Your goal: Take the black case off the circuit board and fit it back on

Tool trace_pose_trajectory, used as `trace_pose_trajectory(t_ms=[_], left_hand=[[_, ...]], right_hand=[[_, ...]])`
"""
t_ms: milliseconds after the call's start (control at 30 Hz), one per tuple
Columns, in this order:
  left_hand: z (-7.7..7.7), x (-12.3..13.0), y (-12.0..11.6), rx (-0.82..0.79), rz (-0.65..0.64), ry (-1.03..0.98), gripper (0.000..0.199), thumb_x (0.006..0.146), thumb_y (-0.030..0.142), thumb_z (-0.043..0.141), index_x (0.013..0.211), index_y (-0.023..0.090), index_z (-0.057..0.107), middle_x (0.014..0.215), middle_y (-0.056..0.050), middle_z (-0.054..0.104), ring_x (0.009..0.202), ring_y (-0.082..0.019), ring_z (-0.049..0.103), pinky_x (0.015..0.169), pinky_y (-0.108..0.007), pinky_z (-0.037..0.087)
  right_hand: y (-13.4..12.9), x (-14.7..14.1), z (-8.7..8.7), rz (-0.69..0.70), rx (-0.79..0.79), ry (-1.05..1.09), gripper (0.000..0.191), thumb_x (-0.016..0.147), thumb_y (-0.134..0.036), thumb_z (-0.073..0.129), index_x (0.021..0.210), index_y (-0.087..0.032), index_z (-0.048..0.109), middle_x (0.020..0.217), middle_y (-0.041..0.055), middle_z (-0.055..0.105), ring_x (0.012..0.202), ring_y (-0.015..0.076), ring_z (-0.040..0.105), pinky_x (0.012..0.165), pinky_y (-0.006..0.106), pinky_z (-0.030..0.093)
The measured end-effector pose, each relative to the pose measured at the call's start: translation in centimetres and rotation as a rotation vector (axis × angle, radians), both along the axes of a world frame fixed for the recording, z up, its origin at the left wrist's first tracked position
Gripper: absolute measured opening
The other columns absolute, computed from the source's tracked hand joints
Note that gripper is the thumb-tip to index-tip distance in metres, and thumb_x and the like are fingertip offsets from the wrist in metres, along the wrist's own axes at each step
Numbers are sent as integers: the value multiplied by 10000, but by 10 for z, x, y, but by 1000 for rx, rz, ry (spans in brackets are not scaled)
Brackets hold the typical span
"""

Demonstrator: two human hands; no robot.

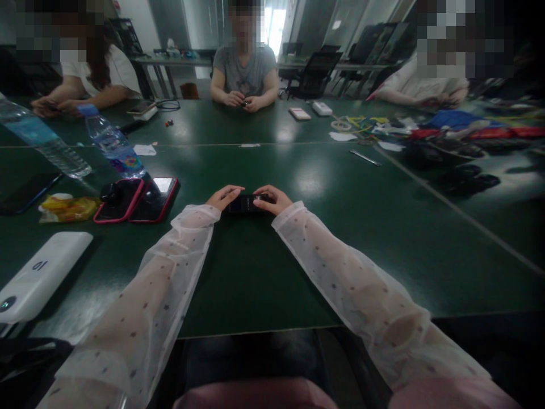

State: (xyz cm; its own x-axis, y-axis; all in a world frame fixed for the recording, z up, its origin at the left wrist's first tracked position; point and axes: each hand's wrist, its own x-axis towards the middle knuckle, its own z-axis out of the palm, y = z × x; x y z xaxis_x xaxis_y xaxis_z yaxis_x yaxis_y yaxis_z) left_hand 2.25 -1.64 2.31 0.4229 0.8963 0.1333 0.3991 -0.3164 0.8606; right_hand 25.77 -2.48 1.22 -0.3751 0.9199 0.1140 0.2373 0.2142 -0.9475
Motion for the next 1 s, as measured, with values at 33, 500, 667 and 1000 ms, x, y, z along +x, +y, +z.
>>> trace_pose_trajectory(t_ms=[33, 500, 667, 1000], left_hand=[[0, 0, 0, 5, 5, 1, 637, 868, 686, 413, 1199, 184, 626, 1216, -98, 637, 1177, -278, 557, 1035, -420, 404], [-11, -1, -1, 26, 33, -20, 824, 737, 693, 618, 1345, 154, 483, 1296, -172, 567, 1147, -307, 590, 1017, -473, 428], [-16, -3, 3, 58, -26, 0, 881, 590, 456, 842, 1334, 170, 466, 1299, -162, 581, 1188, -317, 574, 1050, -513, 404], [-24, -7, 12, 137, 2, 44, 828, 624, 448, 821, 1318, 146, 484, 1278, -174, 594, 1200, -317, 571, 1044, -500, 408]], right_hand=[[0, 0, -1, -2, 12, -3, 452, 710, -513, 740, 1032, -233, 591, 1014, 54, 666, 969, 229, 656, 927, 474, 508], [-2, -4, -5, -224, 117, -262, 444, 807, -626, 577, 1085, -283, 625, 1036, 78, 554, 1122, 294, 507, 1038, 546, 390], [-1, -6, -3, -225, 103, -266, 499, 788, -701, 546, 1036, -274, 621, 1000, 78, 560, 1144, 315, 481, 1038, 549, 379], [-4, -6, -10, -250, 181, -261, 596, 696, -648, 693, 1140, -264, 585, 1082, 112, 538, 1130, 313, 502, 1015, 531, 425]])
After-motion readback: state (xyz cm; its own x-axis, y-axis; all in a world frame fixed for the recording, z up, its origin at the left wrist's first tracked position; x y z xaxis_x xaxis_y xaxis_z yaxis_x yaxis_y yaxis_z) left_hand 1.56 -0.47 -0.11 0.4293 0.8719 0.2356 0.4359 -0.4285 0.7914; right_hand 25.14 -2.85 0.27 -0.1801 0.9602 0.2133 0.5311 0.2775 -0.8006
